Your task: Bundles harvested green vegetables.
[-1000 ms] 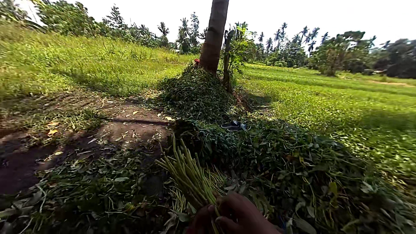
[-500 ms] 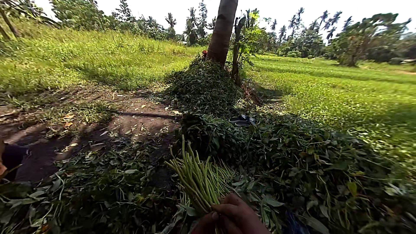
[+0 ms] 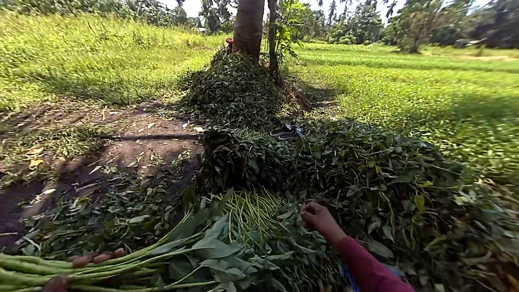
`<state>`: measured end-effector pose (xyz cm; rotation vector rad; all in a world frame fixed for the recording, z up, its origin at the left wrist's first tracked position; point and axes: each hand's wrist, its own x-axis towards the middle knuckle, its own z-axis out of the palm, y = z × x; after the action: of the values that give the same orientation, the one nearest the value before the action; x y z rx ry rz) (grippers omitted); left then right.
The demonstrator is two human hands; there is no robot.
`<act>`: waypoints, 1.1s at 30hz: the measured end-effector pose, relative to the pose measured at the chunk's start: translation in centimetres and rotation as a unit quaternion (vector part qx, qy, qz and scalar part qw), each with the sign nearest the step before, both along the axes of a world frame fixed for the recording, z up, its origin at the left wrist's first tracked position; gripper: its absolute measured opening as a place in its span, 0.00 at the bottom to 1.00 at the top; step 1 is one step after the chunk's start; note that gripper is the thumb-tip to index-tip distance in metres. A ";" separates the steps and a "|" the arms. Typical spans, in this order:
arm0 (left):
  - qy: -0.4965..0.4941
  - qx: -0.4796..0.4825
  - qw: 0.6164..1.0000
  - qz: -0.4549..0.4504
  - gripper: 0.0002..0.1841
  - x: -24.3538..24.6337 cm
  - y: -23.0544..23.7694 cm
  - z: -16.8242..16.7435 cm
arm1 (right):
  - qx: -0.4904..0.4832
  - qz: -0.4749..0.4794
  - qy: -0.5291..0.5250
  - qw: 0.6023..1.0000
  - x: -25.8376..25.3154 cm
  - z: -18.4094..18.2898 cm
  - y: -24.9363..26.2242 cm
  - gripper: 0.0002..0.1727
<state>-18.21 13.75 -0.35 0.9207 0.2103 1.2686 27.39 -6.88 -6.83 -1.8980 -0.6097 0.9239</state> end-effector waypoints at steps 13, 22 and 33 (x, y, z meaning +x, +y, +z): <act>0.003 -0.037 0.984 0.174 0.26 -2.4 1.0 0.7 | -0.151 0.120 -0.137 0.971 -7.7 -8.0 11.8 0.19; 0.018 -0.024 0.991 0.129 0.20 -2.5 1.2 0.2 | -0.187 0.211 -0.135 0.950 -11.5 -6.7 14.0 0.32; -0.003 0.012 0.997 0.078 0.13 -2.1 1.4 -0.7 | -0.034 0.135 0.064 0.988 -5.9 -2.5 11.4 0.17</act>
<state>-20.35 15.11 -1.07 0.9345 0.2657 1.4199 21.53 4.48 -9.34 -1.8284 -0.7786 1.2434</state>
